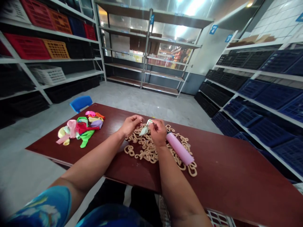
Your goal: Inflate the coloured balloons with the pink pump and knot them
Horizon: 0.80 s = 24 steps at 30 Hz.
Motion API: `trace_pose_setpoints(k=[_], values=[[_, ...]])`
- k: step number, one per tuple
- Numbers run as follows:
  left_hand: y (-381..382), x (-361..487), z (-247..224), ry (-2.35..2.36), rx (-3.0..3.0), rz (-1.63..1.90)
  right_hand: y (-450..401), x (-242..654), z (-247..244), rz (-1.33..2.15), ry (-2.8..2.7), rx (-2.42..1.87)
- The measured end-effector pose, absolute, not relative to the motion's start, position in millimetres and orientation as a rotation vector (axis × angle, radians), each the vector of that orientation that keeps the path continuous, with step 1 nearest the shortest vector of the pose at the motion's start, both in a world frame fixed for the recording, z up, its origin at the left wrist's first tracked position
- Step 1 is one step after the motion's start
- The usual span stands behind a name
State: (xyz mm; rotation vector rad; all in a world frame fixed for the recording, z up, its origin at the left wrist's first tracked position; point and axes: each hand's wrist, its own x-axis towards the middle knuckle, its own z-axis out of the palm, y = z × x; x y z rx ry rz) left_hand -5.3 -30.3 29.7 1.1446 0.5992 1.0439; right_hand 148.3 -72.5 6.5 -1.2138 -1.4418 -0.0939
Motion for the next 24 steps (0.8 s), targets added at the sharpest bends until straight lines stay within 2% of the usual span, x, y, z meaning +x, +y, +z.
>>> trace_pose_setpoints(k=[2, 5, 7, 15, 19, 24], values=[[-35.0, -7.8, 26.3, 0.549, 1.093, 0.837, -71.9, 149.8, 7.2, -0.126, -1.388, -1.241], [-45.5, -5.7, 23.3, 0.464, 1.063, 0.299, -74.0, 149.7, 10.6, -0.126, -1.362, -1.250], [-51.8, 1.1, 21.0, 0.453, 1.027, 0.149, -77.0, 148.3, 14.1, -0.104, -1.404, -1.226], [-43.9, 7.5, 17.5, 0.314, 0.615, 0.452, -82.9, 145.0, 22.3, -0.034, -1.778, -1.069], [-35.9, 2.6, 17.2, 0.222, 0.492, 0.686, -80.3, 144.5, 19.1, -0.166, -1.930, -1.126], [-22.6, 1.1, 10.1, 0.336, 0.368, 0.938, -77.0, 146.9, 19.4, -0.283, -1.977, -1.194]])
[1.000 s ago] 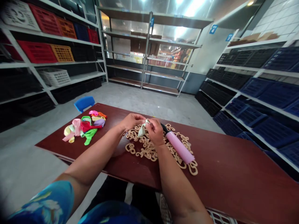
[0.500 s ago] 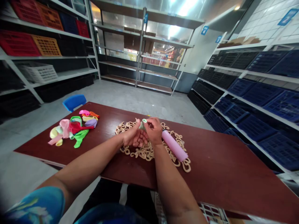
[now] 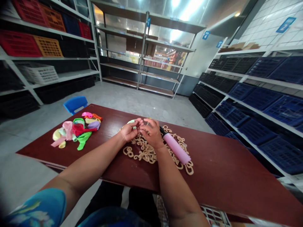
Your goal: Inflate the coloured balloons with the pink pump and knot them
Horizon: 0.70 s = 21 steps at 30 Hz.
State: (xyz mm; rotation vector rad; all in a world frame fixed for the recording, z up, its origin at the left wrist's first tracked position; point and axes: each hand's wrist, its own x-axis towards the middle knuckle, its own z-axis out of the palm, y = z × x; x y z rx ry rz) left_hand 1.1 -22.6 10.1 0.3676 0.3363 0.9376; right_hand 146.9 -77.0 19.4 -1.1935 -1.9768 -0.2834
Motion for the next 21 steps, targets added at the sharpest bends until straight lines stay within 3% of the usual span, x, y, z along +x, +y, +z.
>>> trace_pose_setpoints(k=[7, 13, 17, 21], values=[[3.8, -31.0, 9.7, 0.191, 0.252, 1.129, -93.5, 199.8, 43.1, -0.188, -1.719, -1.778], [0.9, -36.5, 10.9, 0.142, 0.273, 1.104, -146.4, 241.6, 21.7, -0.101, -1.674, -2.417], [-0.2, -35.2, 9.7, 0.079, 0.258, 1.075, -162.7, 241.1, 10.7, -0.075, -1.729, -2.410], [7.1, -34.9, 3.9, 0.101, 0.190, 1.117, -165.9, 217.4, 19.9, -0.178, -1.886, -2.109]])
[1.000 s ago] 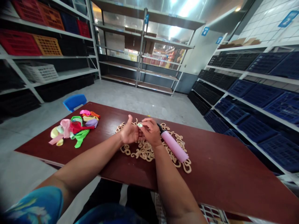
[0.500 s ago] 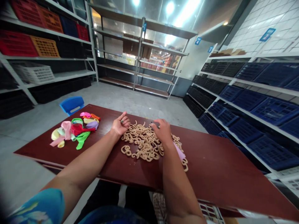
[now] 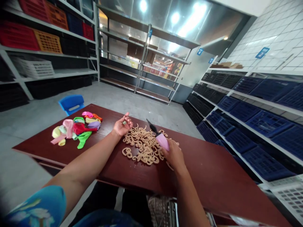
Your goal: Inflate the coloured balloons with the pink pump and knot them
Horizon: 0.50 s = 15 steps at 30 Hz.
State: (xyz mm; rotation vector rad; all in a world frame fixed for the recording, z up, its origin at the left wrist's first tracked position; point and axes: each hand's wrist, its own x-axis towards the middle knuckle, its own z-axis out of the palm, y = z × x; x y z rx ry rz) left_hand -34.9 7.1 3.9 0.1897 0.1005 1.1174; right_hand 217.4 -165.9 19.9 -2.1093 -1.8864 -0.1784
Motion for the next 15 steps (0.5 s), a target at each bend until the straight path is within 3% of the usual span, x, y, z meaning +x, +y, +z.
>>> trace_pose_setpoints(k=[4, 15], values=[[13.5, -34.7, -1.5, 0.157, 0.134, 1.157, -171.6, 183.5, 23.9, -0.198, -2.131, -1.809], [2.1, -28.4, 6.1, 0.161, 0.176, 1.133, -167.0, 165.9, 17.9, -0.281, -2.132, -1.837]])
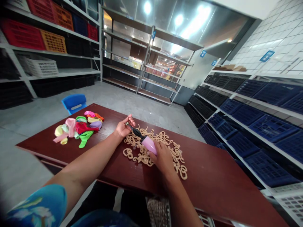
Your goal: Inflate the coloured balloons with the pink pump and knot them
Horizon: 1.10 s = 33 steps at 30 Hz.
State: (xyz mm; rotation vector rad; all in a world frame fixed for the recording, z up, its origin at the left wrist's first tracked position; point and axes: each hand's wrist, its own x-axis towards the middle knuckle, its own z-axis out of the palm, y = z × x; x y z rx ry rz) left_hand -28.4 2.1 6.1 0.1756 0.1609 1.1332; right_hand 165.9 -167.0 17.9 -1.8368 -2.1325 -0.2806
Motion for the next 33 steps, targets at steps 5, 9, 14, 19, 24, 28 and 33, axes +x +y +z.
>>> trace_pose_setpoints(k=[5, 9, 14, 19, 24, 28, 33], values=[[0.3, -22.5, 3.4, 0.188, 0.226, 1.156, -163.7, 161.4, 20.5, -0.300, -2.127, -1.874], [1.2, -19.3, 0.2, 0.215, 0.264, 1.181, -158.4, 157.0, 22.0, -0.329, -2.115, -1.877], [7.4, -19.5, -2.7, 0.279, 0.233, 1.252, -146.3, 148.8, 31.6, -0.334, -2.157, -1.858], [15.9, -22.4, -5.3, 0.269, 0.182, 1.283, -124.9, 138.0, 43.4, -0.352, -2.215, -1.848], [21.4, -29.9, -6.1, 0.230, 0.125, 1.314, -102.6, 137.8, 36.8, -0.384, -2.245, -1.794], [22.1, -37.0, -5.3, 0.203, 0.160, 1.278, -91.1, 148.7, 17.0, -0.330, -2.211, -1.746], [16.4, -42.4, 2.2, 0.166, 0.278, 1.229, -89.1, 159.5, 8.6, -0.320, -2.170, -1.720]])
